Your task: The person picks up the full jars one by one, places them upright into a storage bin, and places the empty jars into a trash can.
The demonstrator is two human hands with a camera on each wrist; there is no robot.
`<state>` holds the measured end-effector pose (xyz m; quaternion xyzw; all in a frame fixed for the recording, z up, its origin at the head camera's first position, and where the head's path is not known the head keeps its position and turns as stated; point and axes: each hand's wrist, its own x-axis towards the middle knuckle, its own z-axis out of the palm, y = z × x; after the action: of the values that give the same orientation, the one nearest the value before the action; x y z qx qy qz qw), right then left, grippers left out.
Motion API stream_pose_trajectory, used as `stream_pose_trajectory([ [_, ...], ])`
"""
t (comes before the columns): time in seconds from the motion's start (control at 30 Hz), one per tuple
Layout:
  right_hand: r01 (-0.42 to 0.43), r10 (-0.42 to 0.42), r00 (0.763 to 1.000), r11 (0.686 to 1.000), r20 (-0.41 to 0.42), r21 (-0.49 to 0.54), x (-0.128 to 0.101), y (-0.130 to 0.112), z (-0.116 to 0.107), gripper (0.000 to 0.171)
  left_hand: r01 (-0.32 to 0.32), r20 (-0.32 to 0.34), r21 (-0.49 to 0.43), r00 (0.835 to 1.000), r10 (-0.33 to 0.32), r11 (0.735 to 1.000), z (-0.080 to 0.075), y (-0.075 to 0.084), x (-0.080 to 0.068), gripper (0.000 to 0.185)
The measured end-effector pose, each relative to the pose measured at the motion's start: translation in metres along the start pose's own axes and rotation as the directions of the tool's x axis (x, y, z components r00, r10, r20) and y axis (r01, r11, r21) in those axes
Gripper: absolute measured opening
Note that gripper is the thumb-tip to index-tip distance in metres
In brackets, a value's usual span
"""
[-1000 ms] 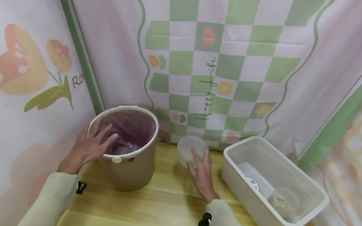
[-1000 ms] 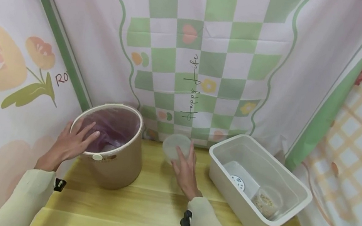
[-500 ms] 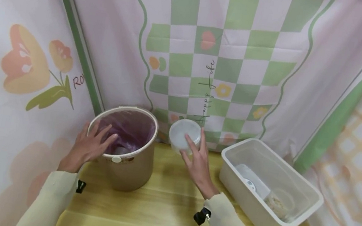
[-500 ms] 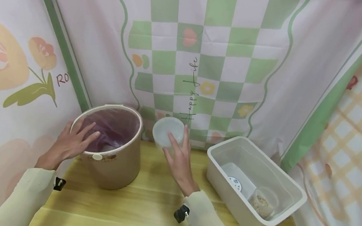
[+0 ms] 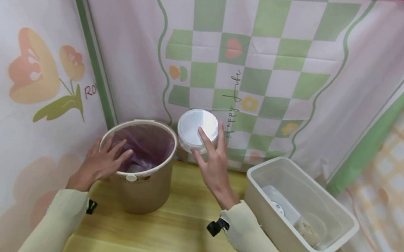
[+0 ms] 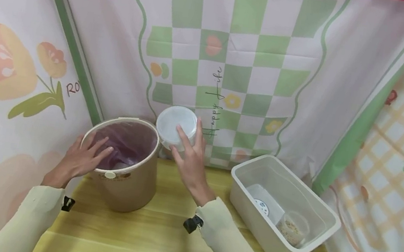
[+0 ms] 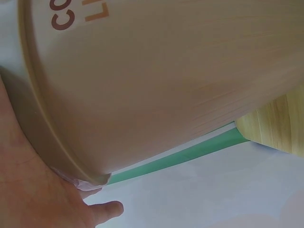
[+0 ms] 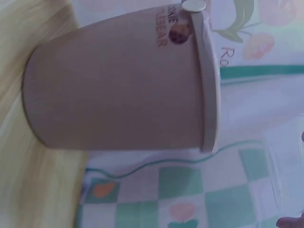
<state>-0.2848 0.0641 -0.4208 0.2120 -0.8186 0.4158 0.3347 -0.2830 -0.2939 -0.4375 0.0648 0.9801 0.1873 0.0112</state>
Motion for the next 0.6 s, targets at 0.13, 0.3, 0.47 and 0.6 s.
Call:
stream_pose_trajectory([
  [0.13,0.032,-0.031,0.999,0.999,0.013,-0.006,0.01,-0.017,0.009,0.062,0.003,-0.003,0.008,1.0,-0.003,1.0,0.0,-0.001,0.002,0.086],
  [0.3,0.082,-0.081,0.993,0.996,0.082,-0.02,0.02,-0.033,0.02,0.061,0.005,-0.014,0.005,1.0,-0.005,1.0,0.001,0.0,0.002,0.084],
  [0.47,0.136,-0.123,0.978,0.988,0.168,-0.068,0.028,-0.041,0.032,0.06,0.004,-0.014,0.004,1.0,-0.004,1.0,0.0,0.001,0.002,0.084],
  [0.6,0.22,-0.181,0.953,0.965,0.245,-0.143,0.033,-0.044,0.041,0.063,0.008,-0.011,0.0,1.0,-0.008,1.0,0.0,0.002,0.001,0.084],
])
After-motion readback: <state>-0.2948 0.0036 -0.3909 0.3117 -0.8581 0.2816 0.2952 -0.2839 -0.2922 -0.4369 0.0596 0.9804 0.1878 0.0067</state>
